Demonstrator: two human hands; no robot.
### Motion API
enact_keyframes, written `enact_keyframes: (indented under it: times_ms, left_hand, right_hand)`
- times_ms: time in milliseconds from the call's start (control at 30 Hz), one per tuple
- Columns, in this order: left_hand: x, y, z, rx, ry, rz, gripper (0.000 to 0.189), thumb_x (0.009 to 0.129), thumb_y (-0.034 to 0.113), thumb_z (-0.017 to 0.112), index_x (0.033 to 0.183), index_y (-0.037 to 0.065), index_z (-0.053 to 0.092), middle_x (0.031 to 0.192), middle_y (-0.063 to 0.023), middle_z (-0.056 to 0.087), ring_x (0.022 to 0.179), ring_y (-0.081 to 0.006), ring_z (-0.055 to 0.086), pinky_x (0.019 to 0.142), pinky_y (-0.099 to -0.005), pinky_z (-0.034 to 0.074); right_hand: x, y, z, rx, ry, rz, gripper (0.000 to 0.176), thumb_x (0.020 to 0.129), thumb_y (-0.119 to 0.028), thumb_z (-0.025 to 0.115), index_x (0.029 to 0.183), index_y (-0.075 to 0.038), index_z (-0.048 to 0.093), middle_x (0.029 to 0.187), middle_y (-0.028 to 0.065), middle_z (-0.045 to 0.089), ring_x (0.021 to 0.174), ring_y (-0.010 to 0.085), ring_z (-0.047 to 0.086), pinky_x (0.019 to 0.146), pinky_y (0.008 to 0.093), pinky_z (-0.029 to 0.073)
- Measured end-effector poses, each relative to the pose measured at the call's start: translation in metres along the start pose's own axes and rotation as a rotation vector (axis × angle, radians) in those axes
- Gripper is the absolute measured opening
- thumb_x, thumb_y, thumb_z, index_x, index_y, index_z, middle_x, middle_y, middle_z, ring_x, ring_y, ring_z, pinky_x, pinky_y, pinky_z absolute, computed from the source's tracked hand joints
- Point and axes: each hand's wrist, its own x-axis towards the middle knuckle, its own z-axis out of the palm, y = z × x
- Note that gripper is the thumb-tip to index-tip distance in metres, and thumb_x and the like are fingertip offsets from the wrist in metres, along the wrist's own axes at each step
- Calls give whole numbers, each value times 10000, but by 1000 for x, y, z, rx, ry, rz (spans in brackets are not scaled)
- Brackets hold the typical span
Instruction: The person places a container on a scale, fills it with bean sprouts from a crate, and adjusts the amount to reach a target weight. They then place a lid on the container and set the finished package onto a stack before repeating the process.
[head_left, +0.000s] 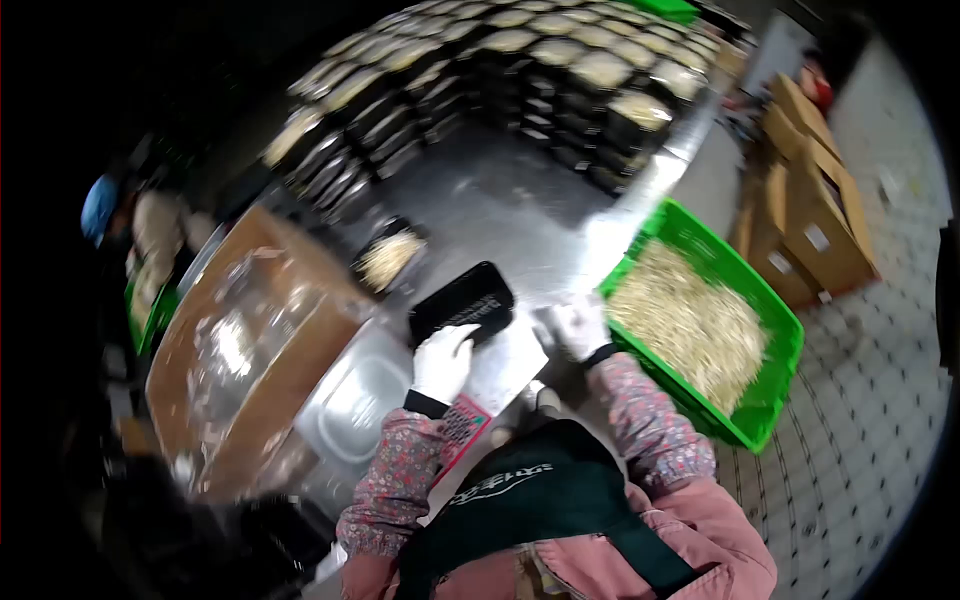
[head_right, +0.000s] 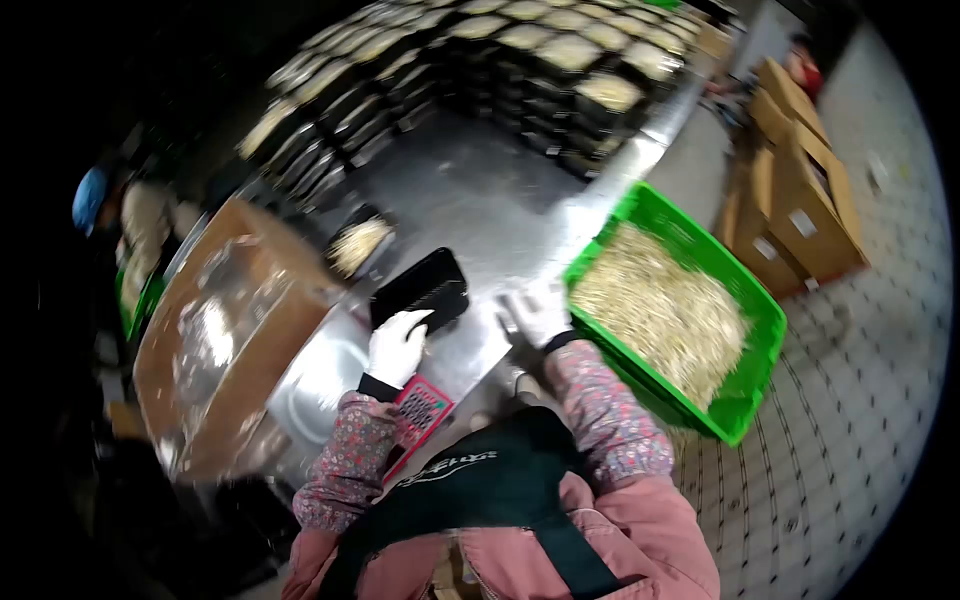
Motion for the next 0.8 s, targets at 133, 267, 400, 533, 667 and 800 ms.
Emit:
enact_keyframes:
  times_ms: [133, 267, 400, 533, 667, 800]
  left_hand:
    - [40, -58, 96, 141, -121, 106, 226, 816, 85, 602, 1013, 101, 711, 948, -134, 690, 881, -340, 650, 800, -422, 521]
    - [65, -39, 94, 323, -291, 184, 484, 736, 130, 724, 1204, 58, 622, 1198, -143, 629, 1146, -320, 567, 1021, -401, 427]
    - [89, 8, 110, -84, -187, 101, 499, 779, 77, 714, 1260, 22, 591, 1239, -159, 605, 1168, -285, 566, 1036, -365, 421]
    - [107, 92, 181, -472, -388, -114, 385, 903, 89, 637, 1273, -3, 581, 1225, -121, 635, 1106, -193, 600, 974, -315, 460]
    - [114, 159, 266, -613, -530, -106, 372, 916, 91, 630, 1274, 1, 580, 1210, -117, 640, 1095, -178, 605, 975, -304, 462]
    - [112, 181, 291, -551, -564, -101, 336, 914, 77, 628, 1239, -4, 606, 1182, -108, 653, 1071, -166, 614, 963, -293, 469]
  right_hand:
    - [-49, -22, -23, 558, -109, 183, 171, 862, -206, 633, 966, -74, 668, 927, 106, 636, 881, 293, 597, 796, 402, 477]
    - [-111, 19, -106, 431, 107, 331, 208, 850, -158, 650, 1038, -71, 670, 998, 111, 674, 961, 306, 631, 860, 395, 505]
    - [-213, 115, -193, -52, 264, 916, 392, 823, -204, 691, 1169, -38, 611, 1148, 161, 629, 1095, 331, 572, 956, 413, 452]
    - [-256, 211, -221, -352, -103, 1252, 888, 754, -397, 738, 1442, -7, 333, 1470, 240, 360, 1327, 393, 363, 1116, 441, 292]
    - [-227, 270, -171, -369, -433, 1243, 1130, 648, -487, 805, 1492, -19, 217, 1541, 261, 223, 1435, 424, 196, 1155, 553, 187]
    - [-197, 305, -147, -414, -759, 1323, 1197, 624, -476, 831, 1530, -89, 152, 1574, 240, 137, 1434, 464, 156, 1069, 692, 221]
